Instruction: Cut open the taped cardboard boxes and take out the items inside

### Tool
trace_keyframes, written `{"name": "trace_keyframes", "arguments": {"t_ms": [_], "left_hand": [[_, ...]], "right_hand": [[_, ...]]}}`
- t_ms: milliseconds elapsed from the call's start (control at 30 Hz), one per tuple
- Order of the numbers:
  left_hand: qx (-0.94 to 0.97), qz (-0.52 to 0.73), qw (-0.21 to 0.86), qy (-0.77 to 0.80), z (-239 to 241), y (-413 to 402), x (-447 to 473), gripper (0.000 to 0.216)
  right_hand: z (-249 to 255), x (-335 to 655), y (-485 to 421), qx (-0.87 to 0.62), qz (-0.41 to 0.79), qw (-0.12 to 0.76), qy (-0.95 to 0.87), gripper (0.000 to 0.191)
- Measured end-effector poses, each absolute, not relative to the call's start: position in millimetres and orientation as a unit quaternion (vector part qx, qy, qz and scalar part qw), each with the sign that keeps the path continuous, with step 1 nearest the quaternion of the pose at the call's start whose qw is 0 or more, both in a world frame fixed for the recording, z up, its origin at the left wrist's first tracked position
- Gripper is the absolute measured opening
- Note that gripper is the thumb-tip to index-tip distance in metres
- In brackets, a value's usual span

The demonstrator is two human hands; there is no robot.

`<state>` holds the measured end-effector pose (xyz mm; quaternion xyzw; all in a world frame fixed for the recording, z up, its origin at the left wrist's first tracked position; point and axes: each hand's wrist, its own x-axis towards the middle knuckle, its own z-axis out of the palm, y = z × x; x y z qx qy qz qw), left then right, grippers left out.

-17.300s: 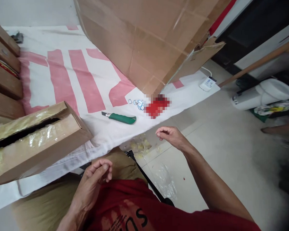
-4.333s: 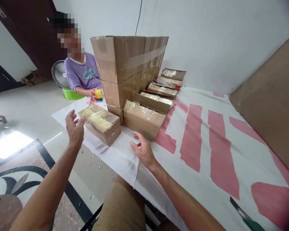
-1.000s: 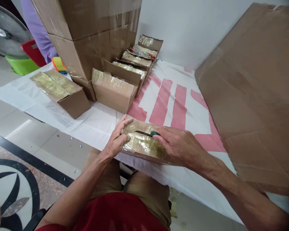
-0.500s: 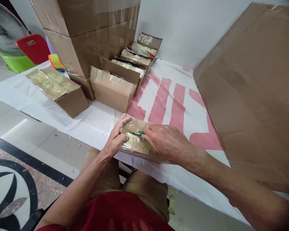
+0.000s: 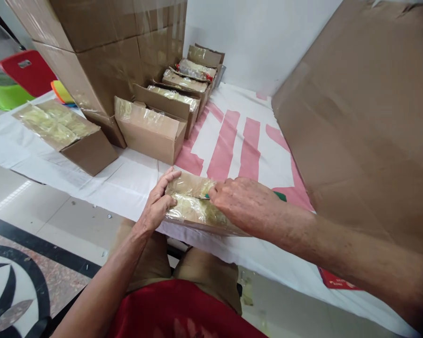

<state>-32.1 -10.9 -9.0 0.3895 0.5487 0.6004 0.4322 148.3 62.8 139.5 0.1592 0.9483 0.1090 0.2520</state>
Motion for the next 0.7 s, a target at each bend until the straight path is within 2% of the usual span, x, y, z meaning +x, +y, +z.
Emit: {"name": "trace_keyframes", "arguments": {"t_ms": [500, 700], "left_hand": [[0.348, 0.578, 0.477, 0.562, -0.5, -9.8, -7.0, 0.074], [0.341, 0.587, 0.483, 0.552, -0.9, -7.3, 0.8, 0.069]], "right_hand": [[130.5, 206.2, 68.2, 0.169, 0.133, 0.214, 0.953, 0.027], [138.0, 217.5, 64.1, 0.190, 0.118, 0.237, 0.945, 0.028]]}}
